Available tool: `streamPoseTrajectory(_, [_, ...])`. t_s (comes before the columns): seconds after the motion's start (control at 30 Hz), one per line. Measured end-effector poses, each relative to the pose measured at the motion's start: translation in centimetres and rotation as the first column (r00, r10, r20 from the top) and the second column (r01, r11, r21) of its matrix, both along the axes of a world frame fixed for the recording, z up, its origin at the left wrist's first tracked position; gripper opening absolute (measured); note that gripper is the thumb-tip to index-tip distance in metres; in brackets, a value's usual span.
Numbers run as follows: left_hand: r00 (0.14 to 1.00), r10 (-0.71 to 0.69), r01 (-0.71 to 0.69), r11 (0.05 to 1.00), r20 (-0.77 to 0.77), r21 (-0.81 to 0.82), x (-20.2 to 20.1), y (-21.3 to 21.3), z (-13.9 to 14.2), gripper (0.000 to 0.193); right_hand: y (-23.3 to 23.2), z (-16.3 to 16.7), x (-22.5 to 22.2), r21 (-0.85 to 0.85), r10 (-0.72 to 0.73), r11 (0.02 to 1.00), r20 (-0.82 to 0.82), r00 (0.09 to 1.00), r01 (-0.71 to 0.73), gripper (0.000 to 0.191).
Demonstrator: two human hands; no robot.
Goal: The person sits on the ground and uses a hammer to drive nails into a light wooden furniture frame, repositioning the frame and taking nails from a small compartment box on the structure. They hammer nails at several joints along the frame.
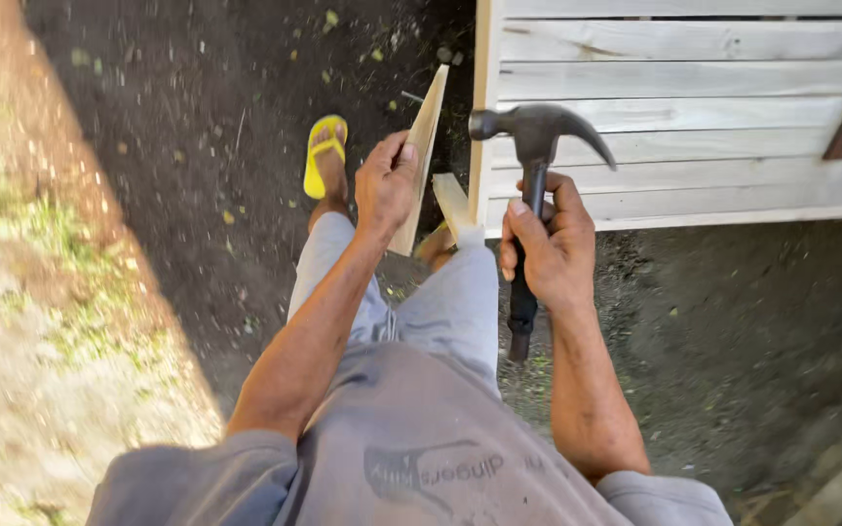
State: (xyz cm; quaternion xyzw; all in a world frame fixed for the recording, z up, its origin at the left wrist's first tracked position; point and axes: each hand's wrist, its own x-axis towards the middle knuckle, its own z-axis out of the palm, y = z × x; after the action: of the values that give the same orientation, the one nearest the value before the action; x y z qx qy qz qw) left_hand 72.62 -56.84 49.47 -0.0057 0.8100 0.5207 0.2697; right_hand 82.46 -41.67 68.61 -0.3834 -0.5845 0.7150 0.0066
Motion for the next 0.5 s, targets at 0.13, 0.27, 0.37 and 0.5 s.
streamPoseTrajectory(0.13, [0.994,0.085,-0.086,0.996,-0.071,-0.015,3.1,-1.6,-0.2,0.026,2.8,-1.0,1.0,-0.214,0.188,0.957,-0.051,0.981,-0.195,0.025])
streamPoseTrajectory(0.27, [0.958,0.256,-0.244,0.964,-0.128,0.101,6.5,-2.1,-3.0,0.024,6.5,-2.5,1.9,0.078,0.599,0.747,0.352,0.719,-0.66,0.029])
streamPoseTrajectory(0.37, [0.928,0.365,-0.349,0.923,-0.075,0.163,9.8,-1.3,-4.9,0.024,8.3,-3.8,1.8,0.388,0.656,0.427,0.489,0.575,-0.817,0.029])
streamPoseTrajectory(0.5, [0.899,0.43,-0.437,0.894,0.089,0.1,12.2,-1.8,-6.8,0.024,9.3,-6.1,-0.8,0.285,0.645,0.389,0.595,0.48,-0.876,0.027])
